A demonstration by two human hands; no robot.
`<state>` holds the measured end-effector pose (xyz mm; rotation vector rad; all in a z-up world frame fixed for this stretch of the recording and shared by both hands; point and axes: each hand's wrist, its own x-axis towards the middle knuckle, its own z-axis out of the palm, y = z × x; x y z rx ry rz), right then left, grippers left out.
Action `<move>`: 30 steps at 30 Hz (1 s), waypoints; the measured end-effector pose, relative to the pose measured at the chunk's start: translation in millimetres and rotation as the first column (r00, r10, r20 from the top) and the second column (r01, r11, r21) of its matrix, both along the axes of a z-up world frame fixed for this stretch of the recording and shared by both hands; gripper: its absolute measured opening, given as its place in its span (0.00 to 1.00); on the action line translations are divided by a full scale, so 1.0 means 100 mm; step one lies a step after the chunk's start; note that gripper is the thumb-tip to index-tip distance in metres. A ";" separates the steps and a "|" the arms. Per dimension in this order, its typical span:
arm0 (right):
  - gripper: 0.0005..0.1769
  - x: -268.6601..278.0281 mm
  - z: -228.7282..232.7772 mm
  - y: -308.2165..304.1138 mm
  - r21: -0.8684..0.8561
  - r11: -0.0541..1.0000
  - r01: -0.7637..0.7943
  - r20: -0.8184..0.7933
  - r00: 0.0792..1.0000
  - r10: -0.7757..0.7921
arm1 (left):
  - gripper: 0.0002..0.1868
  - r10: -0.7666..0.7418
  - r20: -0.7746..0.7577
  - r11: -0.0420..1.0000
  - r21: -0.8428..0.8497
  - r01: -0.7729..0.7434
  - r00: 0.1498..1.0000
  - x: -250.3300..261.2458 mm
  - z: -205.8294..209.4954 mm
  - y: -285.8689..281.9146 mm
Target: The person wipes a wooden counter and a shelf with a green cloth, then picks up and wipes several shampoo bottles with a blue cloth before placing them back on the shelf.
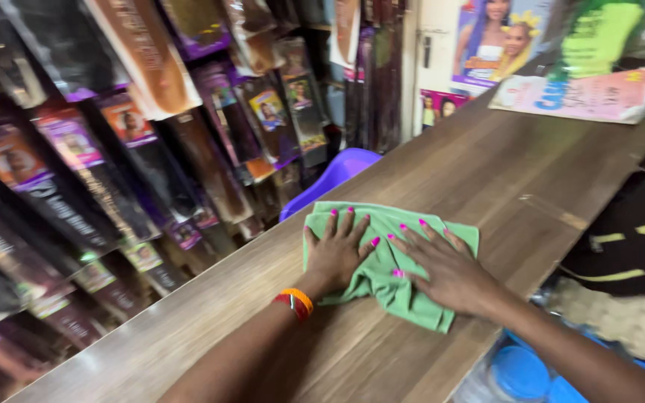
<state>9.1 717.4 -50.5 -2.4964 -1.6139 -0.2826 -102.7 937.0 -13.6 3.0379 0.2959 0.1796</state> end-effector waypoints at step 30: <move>0.33 3.94 -0.29 -2.29 0.038 0.778 0.627 -0.081 0.778 -0.623 | 0.41 -0.412 0.029 0.911 -0.028 0.412 0.911 4.70 -0.12 -1.93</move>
